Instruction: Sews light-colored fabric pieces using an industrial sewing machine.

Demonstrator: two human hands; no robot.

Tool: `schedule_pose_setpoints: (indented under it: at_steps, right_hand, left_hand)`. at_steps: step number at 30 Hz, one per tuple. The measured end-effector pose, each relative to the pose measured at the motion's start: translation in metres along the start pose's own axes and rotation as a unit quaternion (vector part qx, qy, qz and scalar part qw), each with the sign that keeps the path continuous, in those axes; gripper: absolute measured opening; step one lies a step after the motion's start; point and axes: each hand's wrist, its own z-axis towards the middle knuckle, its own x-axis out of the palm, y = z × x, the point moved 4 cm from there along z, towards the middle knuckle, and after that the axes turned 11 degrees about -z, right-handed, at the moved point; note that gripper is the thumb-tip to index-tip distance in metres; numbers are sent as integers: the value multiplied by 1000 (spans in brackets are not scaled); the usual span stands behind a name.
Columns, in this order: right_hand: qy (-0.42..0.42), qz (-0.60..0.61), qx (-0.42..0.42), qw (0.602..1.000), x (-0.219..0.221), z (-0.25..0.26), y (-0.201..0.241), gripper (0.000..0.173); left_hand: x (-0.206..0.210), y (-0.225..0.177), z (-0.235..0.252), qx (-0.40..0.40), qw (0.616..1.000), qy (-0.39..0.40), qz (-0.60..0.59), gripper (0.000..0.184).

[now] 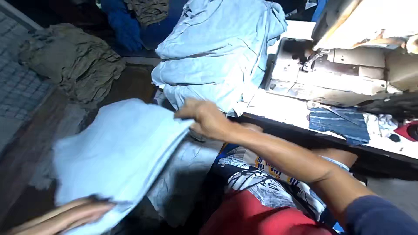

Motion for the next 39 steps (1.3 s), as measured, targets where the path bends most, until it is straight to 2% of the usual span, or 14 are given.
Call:
schedule_pose_setpoints:
  at_steps: [2, 4, 5, 7, 10, 13, 16, 19, 21, 25, 28, 30, 34, 39]
  right_hand:
    - [126, -13, 55, 990, 89, -69, -48, 25]
    - [264, -14, 104, 959, 151, -132, -86, 27]
    - [314, -7, 117, 942, 165, -154, -98, 35]
    - [345, 14, 131, 929, 160, -168, -108, 44]
    - [327, 36, 141, 934, 139, -175, -106, 47]
    - [284, 74, 165, 942, 127, -180, -108, 43]
    - [243, 125, 185, 944, 119, -184, -103, 37]
    - [188, 207, 202, 938, 108, -193, -105, 31]
    - [160, 263, 226, 924, 98, -201, -108, 28]
    - [143, 278, 286, 906, 81, -222, -122, 25]
    - [142, 276, 315, 897, 74, -231, -124, 25]
    - [136, 280, 316, 896, 71, -228, -122, 24]
    - [129, 277, 307, 901, 71, -213, -117, 24]
    - [114, 261, 286, 915, 65, -190, -107, 24]
  left_hand:
    - [74, 109, 33, -133, 987, -57, -69, 33]
    - [157, 211, 51, -246, 959, -59, -125, 54]
    - [189, 248, 57, -273, 953, -37, -127, 65]
    - [207, 269, 69, -282, 955, 21, -84, 66]
    - [180, 229, 93, -289, 948, 122, 42, 47]
    - [152, 148, 156, -199, 966, -3, 165, 24]
    - [156, 84, 228, 6, 974, -147, 173, 22]
    - [175, 53, 292, 145, 962, -147, 180, 33]
    - [184, 42, 320, 178, 956, -114, 204, 34]
    - [179, 38, 348, 217, 948, -54, 229, 11]
    - [173, 41, 357, 237, 945, 8, 225, 15]
    - [171, 47, 362, 247, 942, 32, 223, 21]
    - [168, 57, 372, 256, 944, 56, 199, 9]
    - [149, 47, 374, 227, 963, 119, 86, 10]
